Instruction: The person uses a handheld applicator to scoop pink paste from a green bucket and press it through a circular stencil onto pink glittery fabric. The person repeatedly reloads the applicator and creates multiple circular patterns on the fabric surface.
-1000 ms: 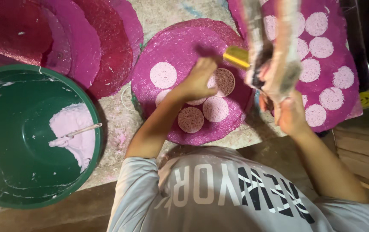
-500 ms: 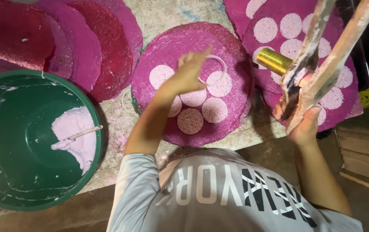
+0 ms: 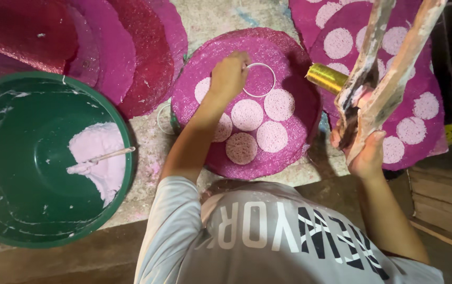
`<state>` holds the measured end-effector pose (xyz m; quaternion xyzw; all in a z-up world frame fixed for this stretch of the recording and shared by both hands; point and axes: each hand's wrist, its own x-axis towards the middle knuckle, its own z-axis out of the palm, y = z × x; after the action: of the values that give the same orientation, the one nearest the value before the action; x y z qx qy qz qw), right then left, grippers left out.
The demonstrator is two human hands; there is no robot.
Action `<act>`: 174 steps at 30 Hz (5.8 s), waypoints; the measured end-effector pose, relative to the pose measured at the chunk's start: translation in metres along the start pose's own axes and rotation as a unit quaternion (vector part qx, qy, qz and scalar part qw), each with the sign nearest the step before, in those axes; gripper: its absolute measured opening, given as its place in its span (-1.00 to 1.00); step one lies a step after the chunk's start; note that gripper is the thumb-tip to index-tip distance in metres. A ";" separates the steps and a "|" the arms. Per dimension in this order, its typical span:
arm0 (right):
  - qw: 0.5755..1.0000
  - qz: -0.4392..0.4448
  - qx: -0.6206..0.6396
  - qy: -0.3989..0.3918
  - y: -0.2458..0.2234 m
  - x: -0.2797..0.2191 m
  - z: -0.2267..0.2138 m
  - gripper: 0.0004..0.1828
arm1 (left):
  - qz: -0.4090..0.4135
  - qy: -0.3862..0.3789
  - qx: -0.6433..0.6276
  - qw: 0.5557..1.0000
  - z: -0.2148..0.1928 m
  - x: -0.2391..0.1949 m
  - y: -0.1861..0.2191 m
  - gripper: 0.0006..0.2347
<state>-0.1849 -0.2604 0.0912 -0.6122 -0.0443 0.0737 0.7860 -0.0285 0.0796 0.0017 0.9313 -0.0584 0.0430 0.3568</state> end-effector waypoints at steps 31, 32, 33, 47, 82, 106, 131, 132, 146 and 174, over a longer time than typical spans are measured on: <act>0.748 0.254 -0.571 -0.223 -0.052 0.173 0.084 -0.08 | 0.097 0.038 -0.953 0.283 -0.039 0.031 0.019 -0.54; 0.746 0.230 -0.582 -0.227 -0.048 0.174 0.090 -0.09 | 0.100 0.047 -0.950 0.293 -0.038 0.030 0.011 -0.55; 0.744 0.206 -0.592 -0.230 -0.044 0.173 0.093 -0.10 | 0.102 0.055 -0.946 0.303 -0.036 0.029 0.003 -0.56; 0.706 0.163 -0.665 -0.181 -0.059 0.175 0.092 -0.26 | 0.031 0.105 -0.947 0.302 0.008 0.053 0.001 -0.66; 0.827 0.062 -0.543 -0.135 -0.009 0.183 0.048 -0.21 | -0.129 0.116 -0.858 0.484 -0.040 0.063 0.018 -0.44; 0.982 -0.015 -0.141 0.127 0.060 0.064 -0.023 -0.38 | -0.004 -0.051 0.051 0.997 -0.011 -0.048 0.050 0.00; 0.986 -0.089 -0.139 0.030 0.057 -0.009 -0.079 -0.33 | -0.056 -0.056 0.234 0.969 -0.052 -0.053 0.037 -0.35; 0.983 -0.091 -0.161 -0.007 0.047 -0.007 -0.068 -0.35 | -0.016 -0.033 0.199 0.979 -0.064 -0.063 0.057 -0.25; 0.540 -0.516 -0.342 -0.570 -0.143 0.031 0.230 -0.34 | 0.192 -0.323 -0.113 0.920 -0.227 -0.260 0.150 -0.61; 0.548 -0.445 -0.574 -0.414 0.010 0.061 0.525 -0.27 | -0.094 0.271 -0.566 0.773 -0.318 -0.461 -0.130 -0.73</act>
<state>-0.2090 0.2542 0.2093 -0.7367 -0.6648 -0.0812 0.0937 -0.4790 0.4243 0.0954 0.5114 0.1154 0.2193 0.8228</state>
